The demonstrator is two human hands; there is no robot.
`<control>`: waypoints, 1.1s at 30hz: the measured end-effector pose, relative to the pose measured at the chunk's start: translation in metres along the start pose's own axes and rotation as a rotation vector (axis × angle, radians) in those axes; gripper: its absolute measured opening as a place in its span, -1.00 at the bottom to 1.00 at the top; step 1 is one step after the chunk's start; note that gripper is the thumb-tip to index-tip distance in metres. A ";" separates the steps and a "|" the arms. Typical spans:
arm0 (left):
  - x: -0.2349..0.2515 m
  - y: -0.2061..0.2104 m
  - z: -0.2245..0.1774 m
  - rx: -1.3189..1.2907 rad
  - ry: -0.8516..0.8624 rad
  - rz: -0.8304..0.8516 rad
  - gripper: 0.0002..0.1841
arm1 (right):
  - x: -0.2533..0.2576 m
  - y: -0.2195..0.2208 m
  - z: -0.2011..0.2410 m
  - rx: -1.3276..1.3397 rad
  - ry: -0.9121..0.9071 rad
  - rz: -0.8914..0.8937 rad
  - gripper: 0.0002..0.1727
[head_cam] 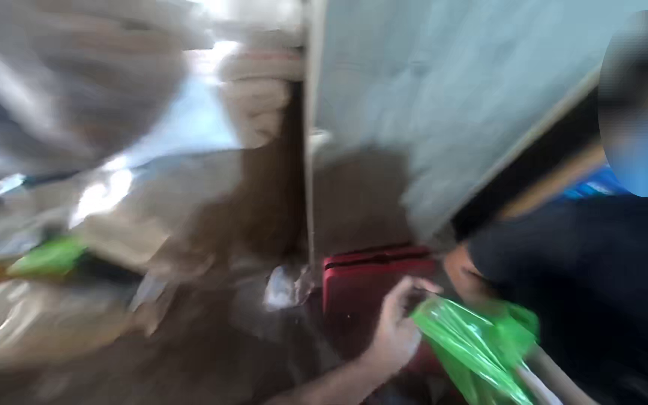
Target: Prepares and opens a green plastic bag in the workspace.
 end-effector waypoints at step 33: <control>-0.155 0.259 0.025 0.215 -0.374 1.380 -0.27 | -0.149 -0.247 0.054 0.083 0.106 -0.750 -0.45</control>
Point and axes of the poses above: each hand's wrist, its own x-axis towards the middle knuckle, its own y-axis out of the palm, z = x × y, the point moved 3 cm from there along x, towards the middle knuckle, and after that the axes turned 2 degrees about -x, right-handed, at the moved point
